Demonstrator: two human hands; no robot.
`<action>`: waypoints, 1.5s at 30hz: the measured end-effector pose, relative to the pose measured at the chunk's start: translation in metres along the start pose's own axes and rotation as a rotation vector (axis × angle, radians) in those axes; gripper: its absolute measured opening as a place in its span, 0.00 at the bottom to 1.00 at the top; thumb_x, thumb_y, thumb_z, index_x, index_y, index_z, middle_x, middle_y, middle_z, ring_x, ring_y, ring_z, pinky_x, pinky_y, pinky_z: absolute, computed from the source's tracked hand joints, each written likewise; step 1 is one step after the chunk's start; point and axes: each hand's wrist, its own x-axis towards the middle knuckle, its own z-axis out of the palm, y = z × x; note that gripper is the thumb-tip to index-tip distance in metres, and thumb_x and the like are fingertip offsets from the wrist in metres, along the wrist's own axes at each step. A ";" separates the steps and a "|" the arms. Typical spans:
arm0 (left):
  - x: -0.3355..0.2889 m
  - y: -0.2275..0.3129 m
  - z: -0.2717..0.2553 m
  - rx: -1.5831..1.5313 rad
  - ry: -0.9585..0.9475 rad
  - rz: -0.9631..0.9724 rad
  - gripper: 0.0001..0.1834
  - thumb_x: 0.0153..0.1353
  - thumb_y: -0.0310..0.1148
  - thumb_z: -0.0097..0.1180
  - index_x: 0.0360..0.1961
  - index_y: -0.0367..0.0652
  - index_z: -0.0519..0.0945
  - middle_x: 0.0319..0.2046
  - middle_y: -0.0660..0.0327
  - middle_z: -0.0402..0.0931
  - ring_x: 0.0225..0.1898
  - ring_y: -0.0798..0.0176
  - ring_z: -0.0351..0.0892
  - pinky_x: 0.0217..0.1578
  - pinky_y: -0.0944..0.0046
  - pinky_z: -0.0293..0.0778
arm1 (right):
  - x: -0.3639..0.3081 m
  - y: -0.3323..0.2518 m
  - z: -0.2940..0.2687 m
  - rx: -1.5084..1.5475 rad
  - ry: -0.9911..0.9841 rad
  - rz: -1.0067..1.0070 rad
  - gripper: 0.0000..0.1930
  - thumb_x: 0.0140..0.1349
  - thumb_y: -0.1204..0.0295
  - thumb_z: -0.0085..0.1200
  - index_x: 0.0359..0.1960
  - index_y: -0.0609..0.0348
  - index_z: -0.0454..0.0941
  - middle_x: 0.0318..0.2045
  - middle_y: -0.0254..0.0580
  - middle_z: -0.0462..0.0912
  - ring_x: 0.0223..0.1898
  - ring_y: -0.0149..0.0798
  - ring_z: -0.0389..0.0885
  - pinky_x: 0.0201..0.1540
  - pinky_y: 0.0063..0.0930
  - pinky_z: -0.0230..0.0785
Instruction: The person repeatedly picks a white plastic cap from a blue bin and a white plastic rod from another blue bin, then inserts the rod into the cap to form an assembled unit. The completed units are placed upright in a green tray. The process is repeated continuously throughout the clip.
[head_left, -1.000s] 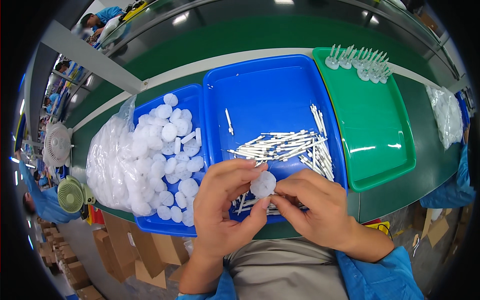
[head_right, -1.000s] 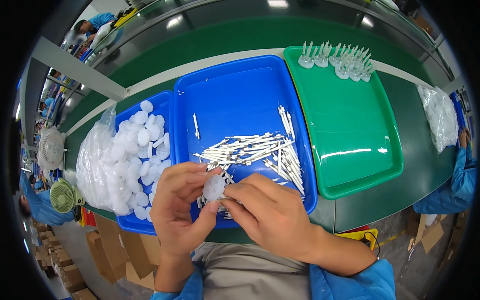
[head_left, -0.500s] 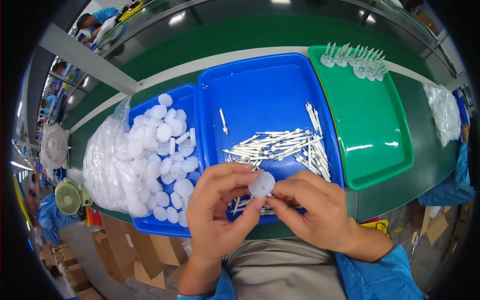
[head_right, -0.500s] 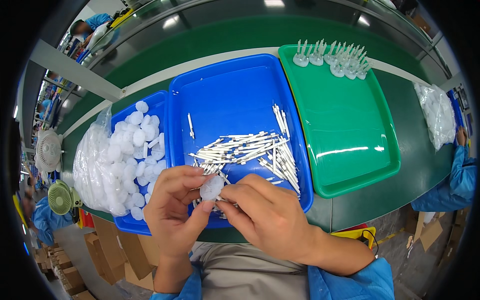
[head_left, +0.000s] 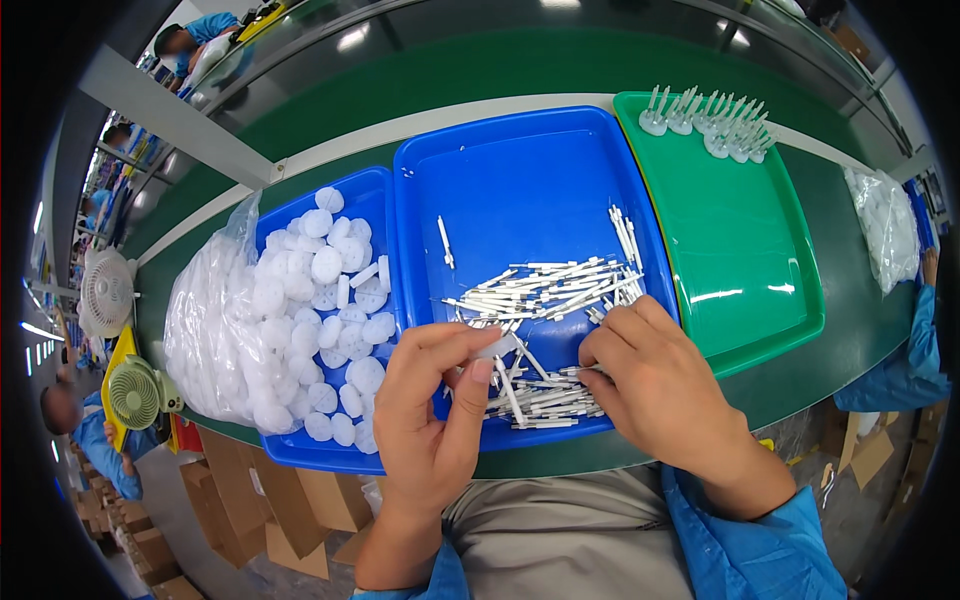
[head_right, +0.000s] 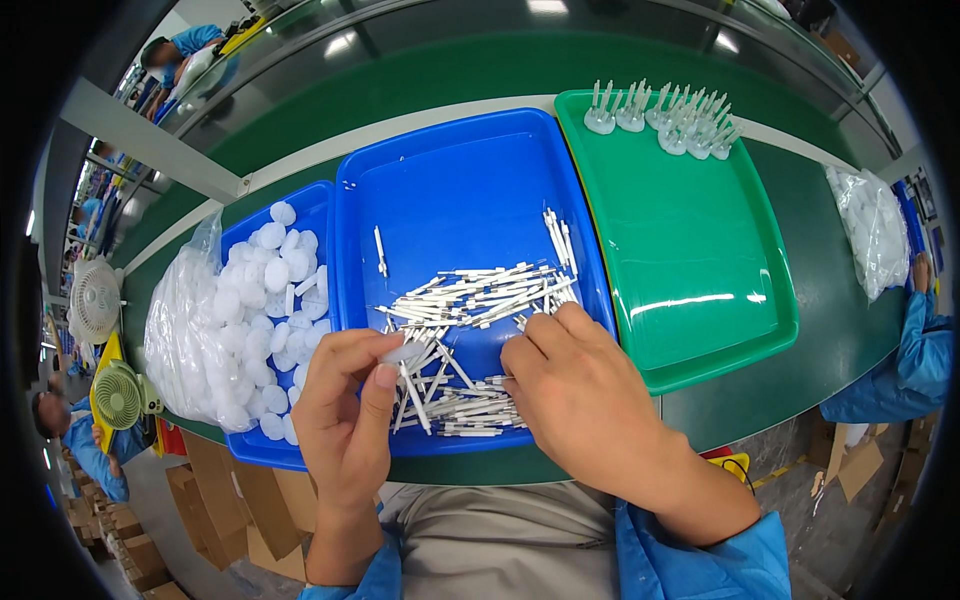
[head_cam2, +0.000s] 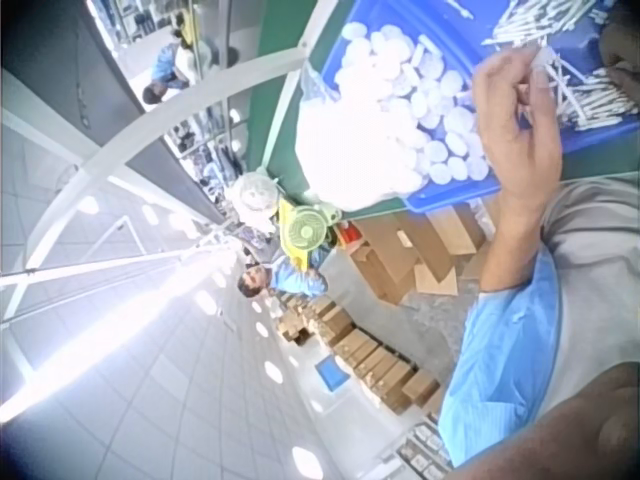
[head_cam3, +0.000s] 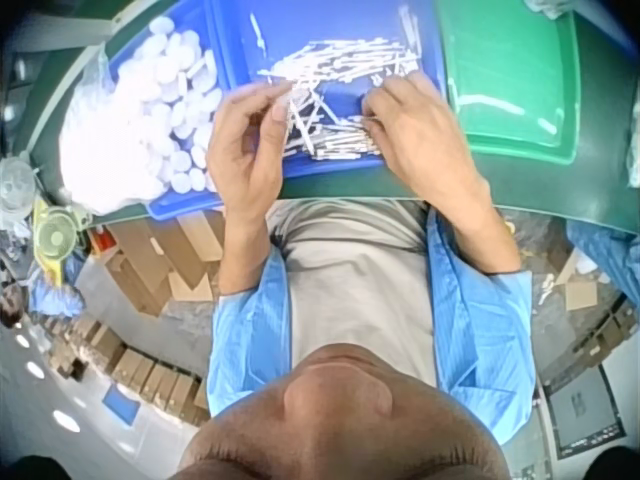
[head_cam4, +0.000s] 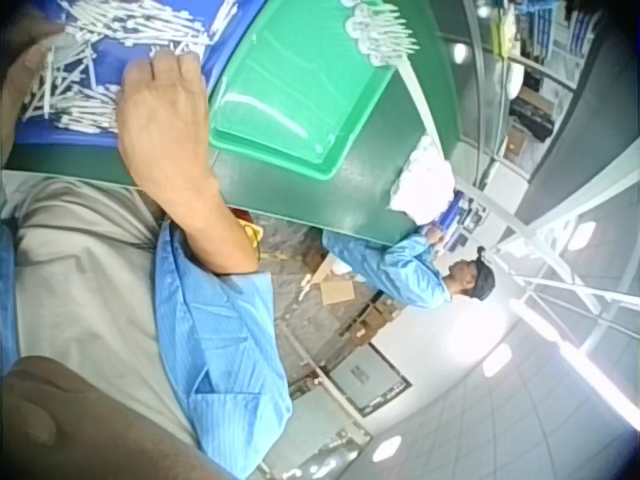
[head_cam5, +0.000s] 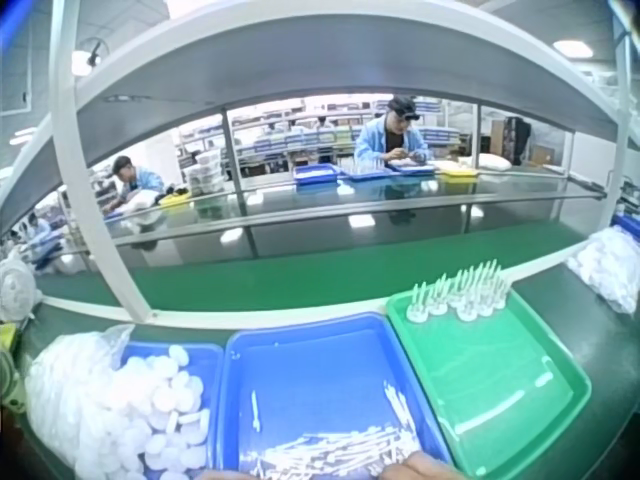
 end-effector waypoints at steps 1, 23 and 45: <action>-0.001 -0.003 0.000 -0.020 0.017 -0.018 0.12 0.81 0.22 0.63 0.60 0.30 0.88 0.56 0.53 0.85 0.53 0.65 0.84 0.55 0.67 0.78 | 0.000 0.000 0.000 0.023 0.001 0.001 0.07 0.66 0.75 0.70 0.41 0.63 0.84 0.41 0.49 0.83 0.48 0.54 0.80 0.54 0.47 0.75; -0.009 -0.001 0.008 -0.404 -0.010 -0.233 0.16 0.82 0.20 0.61 0.66 0.29 0.80 0.51 0.50 0.90 0.52 0.61 0.92 0.54 0.62 0.86 | 0.011 -0.021 0.010 0.500 0.191 0.052 0.08 0.68 0.79 0.72 0.45 0.60 0.84 0.34 0.45 0.85 0.34 0.48 0.89 0.35 0.41 0.78; -0.005 -0.004 0.008 -0.289 -0.029 -0.125 0.12 0.68 0.13 0.72 0.50 0.29 0.85 0.49 0.54 0.85 0.48 0.66 0.91 0.49 0.66 0.92 | 0.004 -0.023 0.019 0.532 0.229 0.009 0.08 0.72 0.76 0.72 0.50 0.61 0.89 0.34 0.44 0.86 0.29 0.44 0.86 0.29 0.36 0.75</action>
